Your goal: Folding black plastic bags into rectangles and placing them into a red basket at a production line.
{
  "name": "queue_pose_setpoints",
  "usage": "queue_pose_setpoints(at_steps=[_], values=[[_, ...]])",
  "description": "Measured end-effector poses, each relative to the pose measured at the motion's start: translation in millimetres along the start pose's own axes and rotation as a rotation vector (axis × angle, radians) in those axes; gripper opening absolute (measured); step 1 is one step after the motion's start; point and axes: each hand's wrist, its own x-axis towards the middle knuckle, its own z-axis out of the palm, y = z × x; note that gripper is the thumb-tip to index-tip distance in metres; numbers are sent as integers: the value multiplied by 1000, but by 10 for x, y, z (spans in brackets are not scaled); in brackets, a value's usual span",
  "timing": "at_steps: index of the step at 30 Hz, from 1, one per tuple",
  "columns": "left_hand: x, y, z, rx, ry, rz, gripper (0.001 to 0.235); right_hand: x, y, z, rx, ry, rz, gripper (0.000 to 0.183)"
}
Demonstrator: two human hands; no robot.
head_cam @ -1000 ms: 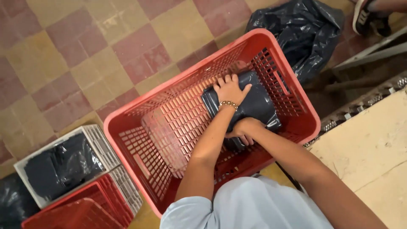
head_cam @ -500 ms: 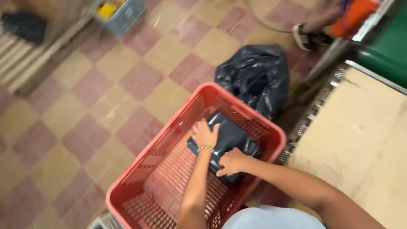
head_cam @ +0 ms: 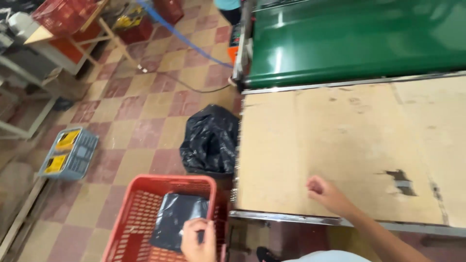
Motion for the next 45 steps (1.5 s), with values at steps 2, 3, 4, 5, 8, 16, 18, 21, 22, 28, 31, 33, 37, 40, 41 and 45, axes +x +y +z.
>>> queue_pose_setpoints(at_steps=[2, 3, 4, 5, 8, 16, 18, 21, 22, 28, 31, 33, 37, 40, 41, 45], values=[[-299, 288, 484, -29, -96, 14, 16, -216, 413, -641, 6, 104, 44, 13], [-424, 410, 716, -48, -181, 25, 16, -304, 611, -928, 9, 194, 82, 11], [-588, 514, 974, -55, -194, 35, 16, -363, 879, -1203, 19, 209, 85, 11], [-750, 623, 1209, -151, -253, 0, 14, -433, 1138, -1460, -4, 306, 109, 13], [-1137, 1025, 1837, -268, -369, -88, 15, -709, 1360, -2134, -64, 472, 215, 17], [-1671, 1228, 2864, -401, -604, -431, 12, -502, 1996, -3098, -120, 691, 119, 18], [-1676, 1087, 3063, -474, -650, -463, 12, -428, 1857, -3132, -51, 697, 106, 16], [-1638, 741, 3499, -476, -702, -511, 20, -199, 1829, -3151, 75, 725, 99, 13], [-1545, 558, 3690, -476, -712, -517, 20, -23, 1878, -3137, 75, 728, 111, 13], [-989, -330, 4993, -303, -724, -395, 13, 935, 1980, -3373, 263, 758, 133, 20], [-564, -624, 5734, -296, -695, -482, 18, 1522, 1822, -3588, 458, 739, 18, 26], [-401, -908, 6115, -348, -648, -709, 18, 1711, 1602, -3616, 587, 751, 141, 28], [-71, -1224, 6739, -423, -588, -850, 15, 2070, 1263, -3713, 709, 763, 156, 37], [167, -1230, 6955, -521, -518, -976, 17, 2284, 1206, -3803, 802, 713, 134, 38], [276, -1211, 6996, -534, -501, -1017, 16, 2375, 1191, -3840, 855, 704, 92, 39], [576, -1205, 7151, -619, -373, -1130, 14, 2816, 1451, -4071, 1048, 697, 6, 32]])
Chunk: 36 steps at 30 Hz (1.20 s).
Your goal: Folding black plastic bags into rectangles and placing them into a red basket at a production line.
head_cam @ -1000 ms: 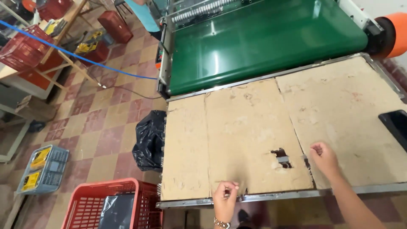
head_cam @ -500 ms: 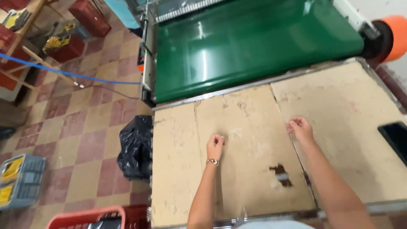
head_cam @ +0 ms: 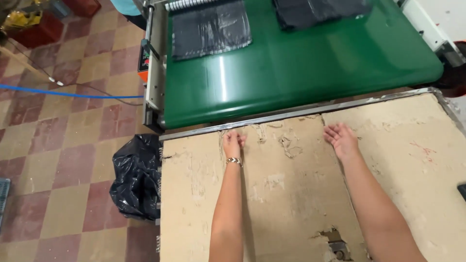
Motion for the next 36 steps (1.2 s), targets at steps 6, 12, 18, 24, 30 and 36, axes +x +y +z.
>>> queue_pose_setpoints(at_steps=[6, 12, 18, 24, 30, 36], values=[[211, 80, 127, -196, 84, -32, 26, 460, 45, 213, 74, -19, -26, 42], [176, 283, -13, -512, -170, -42, 78, 1112, 41, 95, 365, -23, 30, 111], [180, 75, -402, -498, 267, -248, 69, 1008, -15, -270, 222, 243, 167, 34], [-1215, 123, -957, -477, 305, -213, 50, -368, 255, -1476, 161, 382, 176, 28], [-3043, 370, -1446, -529, 327, -155, 21, -2335, 823, -2480, -90, 122, 472, 8], [-4563, 127, -2071, -543, 319, -146, 16, -4080, 158, -904, -1396, -430, -193, 80]])
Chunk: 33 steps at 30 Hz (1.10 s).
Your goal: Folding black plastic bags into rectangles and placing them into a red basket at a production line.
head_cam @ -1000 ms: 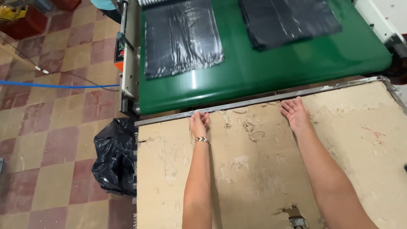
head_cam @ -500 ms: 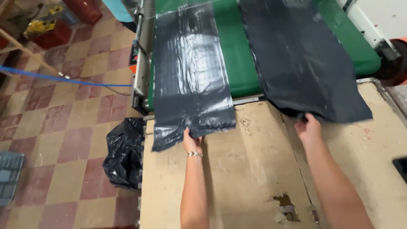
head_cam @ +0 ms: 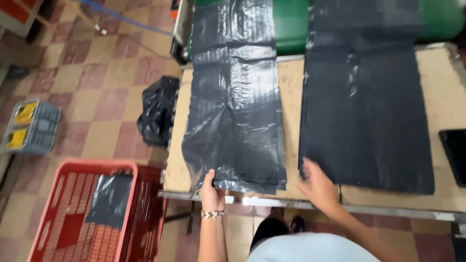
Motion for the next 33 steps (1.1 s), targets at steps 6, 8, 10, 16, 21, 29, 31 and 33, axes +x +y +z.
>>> queue_pose_setpoints(at_steps=[6, 8, 10, 16, 21, 29, 31, 33], values=[[-1228, 343, -790, 215, 29, 132, 43, 394, -442, 509, -40, 56, -1109, 26], [-1392, 552, -1097, 555, 56, 236, 46, 69, -436, 535, 69, -50, -1141, 31], [-1454, 767, -1222, 893, 69, 329, 49, -203, -399, 495, 163, -147, -1165, 42], [-1160, 1427, 58, 1355, -470, 664, 26, -425, -361, 266, 400, -487, -792, 8], [358, 1499, 1561, 1228, -676, 996, 40, 941, -347, 219, 572, -111, -332, 17], [1546, 1437, 858, 1782, -263, 936, 60, 3243, -606, 356, 839, -121, 318, 50], [1731, 1328, 423, 1986, -98, 555, 79, 3395, -391, 478, 824, -152, 459, 59], [1784, 1175, 41, 1983, -81, 231, 80, 3261, -261, 494, 932, -256, 565, 65]])
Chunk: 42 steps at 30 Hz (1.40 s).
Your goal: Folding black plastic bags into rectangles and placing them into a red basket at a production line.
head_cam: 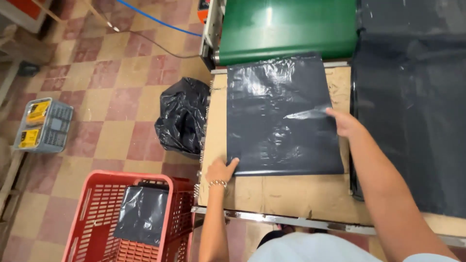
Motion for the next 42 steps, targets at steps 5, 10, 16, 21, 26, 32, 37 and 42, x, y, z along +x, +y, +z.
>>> queue_pose_setpoints(at_steps=[5, 10, 16, 21, 26, 32, 37, 42], values=[[198, -340, 603, -138, 148, 25, 50, -655, 539, -326, -10, -96, 22, 38], [205, -469, 996, -194, 447, 100, 30, -1064, 1191, -455, -178, -50, 19, 27], [36, -326, 866, -161, 456, 129, 33, -958, 1416, -366, -457, 273, -168, 47], [90, -381, 1147, -67, 602, 106, 27, -1510, 1165, 4, -505, 300, -284, 42], [132, -449, 1388, -27, 702, 131, 24, -1485, 1276, -104, -682, 332, -343, 35], [0, -510, 1455, 127, 719, 90, 16, -1459, 1514, -269, -909, 383, -316, 43], [-201, 213, 813, 233, 663, 76, 51, -1494, 725, -194, -1040, 324, -276, 64], [187, 1436, 757, 138, 666, 957, 73, -624, -492, 311, -1133, 511, -802, 68]])
